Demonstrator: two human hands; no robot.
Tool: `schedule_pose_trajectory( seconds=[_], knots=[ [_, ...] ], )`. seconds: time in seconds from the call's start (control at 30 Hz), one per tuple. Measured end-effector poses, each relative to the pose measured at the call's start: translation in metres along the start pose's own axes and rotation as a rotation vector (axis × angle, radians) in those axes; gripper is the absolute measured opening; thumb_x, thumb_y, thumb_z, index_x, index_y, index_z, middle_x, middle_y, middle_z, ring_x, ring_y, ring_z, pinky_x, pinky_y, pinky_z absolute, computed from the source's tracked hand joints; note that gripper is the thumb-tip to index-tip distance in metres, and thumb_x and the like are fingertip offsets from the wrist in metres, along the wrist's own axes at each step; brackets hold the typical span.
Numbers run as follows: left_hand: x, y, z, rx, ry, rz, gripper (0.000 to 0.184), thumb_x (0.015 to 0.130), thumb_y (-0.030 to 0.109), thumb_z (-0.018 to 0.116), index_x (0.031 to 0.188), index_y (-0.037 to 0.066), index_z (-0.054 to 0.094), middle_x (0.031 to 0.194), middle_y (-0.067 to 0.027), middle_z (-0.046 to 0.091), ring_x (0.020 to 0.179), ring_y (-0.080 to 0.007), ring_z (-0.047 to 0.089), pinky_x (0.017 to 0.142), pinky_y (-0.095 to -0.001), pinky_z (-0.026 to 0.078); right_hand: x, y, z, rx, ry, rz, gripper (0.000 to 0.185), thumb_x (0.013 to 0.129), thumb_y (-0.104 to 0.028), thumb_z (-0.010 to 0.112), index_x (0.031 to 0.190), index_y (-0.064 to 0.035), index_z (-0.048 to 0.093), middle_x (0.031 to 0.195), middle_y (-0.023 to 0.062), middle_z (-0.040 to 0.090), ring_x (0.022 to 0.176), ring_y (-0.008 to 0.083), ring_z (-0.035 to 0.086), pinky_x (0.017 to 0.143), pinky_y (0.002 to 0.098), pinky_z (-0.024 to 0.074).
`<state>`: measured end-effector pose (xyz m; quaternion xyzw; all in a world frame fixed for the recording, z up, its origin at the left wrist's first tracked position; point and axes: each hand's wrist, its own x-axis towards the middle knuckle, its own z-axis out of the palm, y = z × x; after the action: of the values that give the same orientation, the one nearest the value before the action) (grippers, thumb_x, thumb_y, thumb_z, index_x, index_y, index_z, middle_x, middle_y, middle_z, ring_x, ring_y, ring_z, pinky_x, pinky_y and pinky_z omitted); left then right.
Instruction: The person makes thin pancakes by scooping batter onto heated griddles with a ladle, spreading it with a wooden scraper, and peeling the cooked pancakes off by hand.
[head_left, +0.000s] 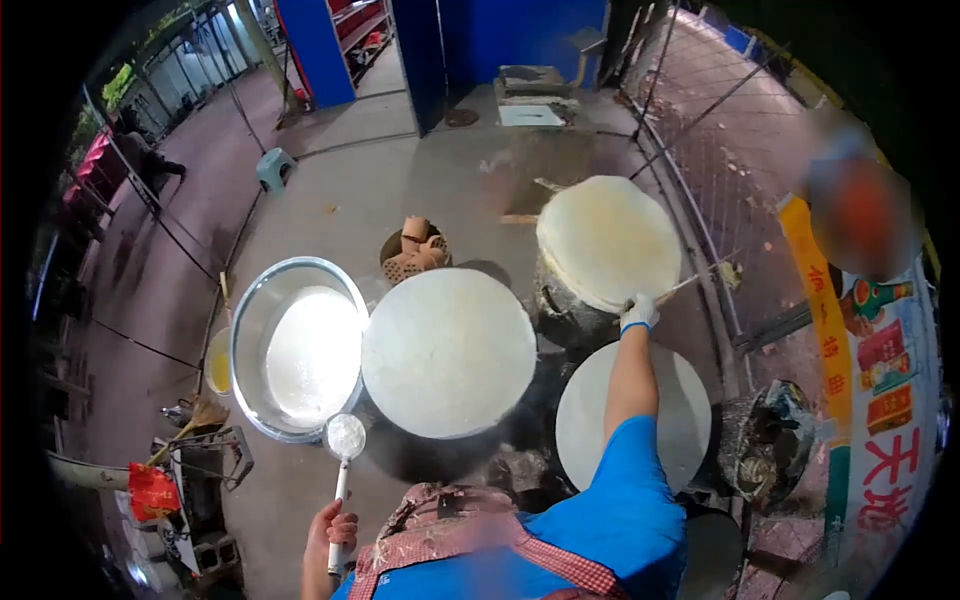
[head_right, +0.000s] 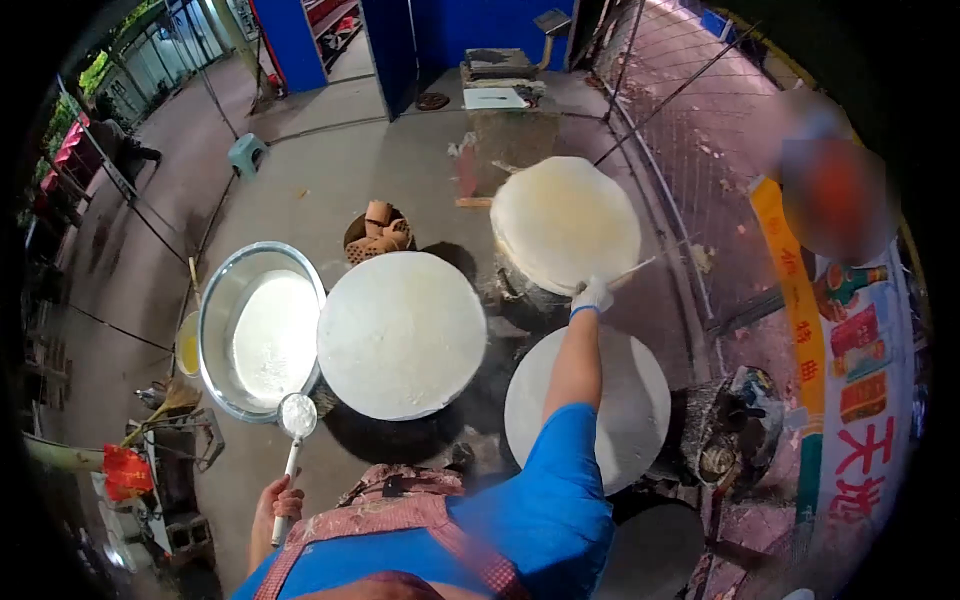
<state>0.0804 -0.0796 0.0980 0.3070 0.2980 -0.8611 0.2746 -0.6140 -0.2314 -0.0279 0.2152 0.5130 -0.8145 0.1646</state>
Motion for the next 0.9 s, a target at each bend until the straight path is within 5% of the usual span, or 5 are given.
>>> schedule_pose_trajectory(
  seconds=[0.3,0.33,0.4,0.57,0.9],
  knots=[
    [0.005,0.02,0.001,0.053,0.164,0.157,0.033,0.088,0.029,0.05,0.064,0.009,0.038,0.049,0.0029,0.034,0.034,-0.005,0.031,0.028,-0.0178,0.028,-0.071,-0.023,-0.039,-1.19,0.113,-0.665,0.07,0.077,-0.052,0.057,0.105,0.0112,0.051,0.1,0.0275,0.058,0.093,0.038,0.058,0.081,0.044,0.0451],
    [0.003,0.029,-0.003,0.005,0.068,0.151,0.029,0.091,0.023,0.043,0.118,0.014,0.049,0.056,0.001,0.035,0.04,-0.0049,0.033,0.031,-0.0181,0.032,-0.087,-0.019,-0.045,-1.195,-0.049,-0.772,0.065,0.082,-0.048,0.053,0.112,0.0099,0.048,0.107,0.0266,0.057,0.099,0.0402,0.055,0.083,0.0463,0.043],
    [0.001,0.044,-0.003,0.033,0.014,0.183,0.029,0.093,0.028,0.041,0.116,0.014,0.05,0.056,0.0012,0.033,0.04,-0.0053,0.03,0.031,-0.0186,0.029,-0.078,0.019,-0.06,-1.194,-0.249,-1.206,0.057,0.084,-0.037,0.055,0.119,0.0075,0.047,0.099,0.0208,0.061,0.077,0.0321,0.061,0.064,0.041,0.0488],
    [-0.008,0.139,-0.024,0.319,-0.277,0.444,0.04,0.093,0.015,0.04,0.132,0.026,0.033,0.064,-0.0022,0.037,0.046,-0.0077,0.033,0.03,-0.0158,0.028,-0.243,0.095,-0.012,-1.213,-1.044,-0.664,0.041,0.078,-0.022,0.062,0.114,-0.0015,0.056,0.079,0.0116,0.062,0.053,0.0149,0.054,0.044,0.0287,0.0419],
    [0.112,0.463,-0.1,0.654,0.546,0.18,0.011,0.086,0.011,0.047,0.083,0.001,0.041,0.049,-0.0019,0.038,0.033,-0.0112,0.036,0.028,-0.0235,0.03,-0.596,0.286,0.016,-2.218,-1.803,-1.1,0.02,0.075,-0.021,0.05,0.079,-0.0058,0.063,0.077,0.0215,0.062,0.075,0.0345,0.062,0.066,0.0436,0.0479]
  ],
)
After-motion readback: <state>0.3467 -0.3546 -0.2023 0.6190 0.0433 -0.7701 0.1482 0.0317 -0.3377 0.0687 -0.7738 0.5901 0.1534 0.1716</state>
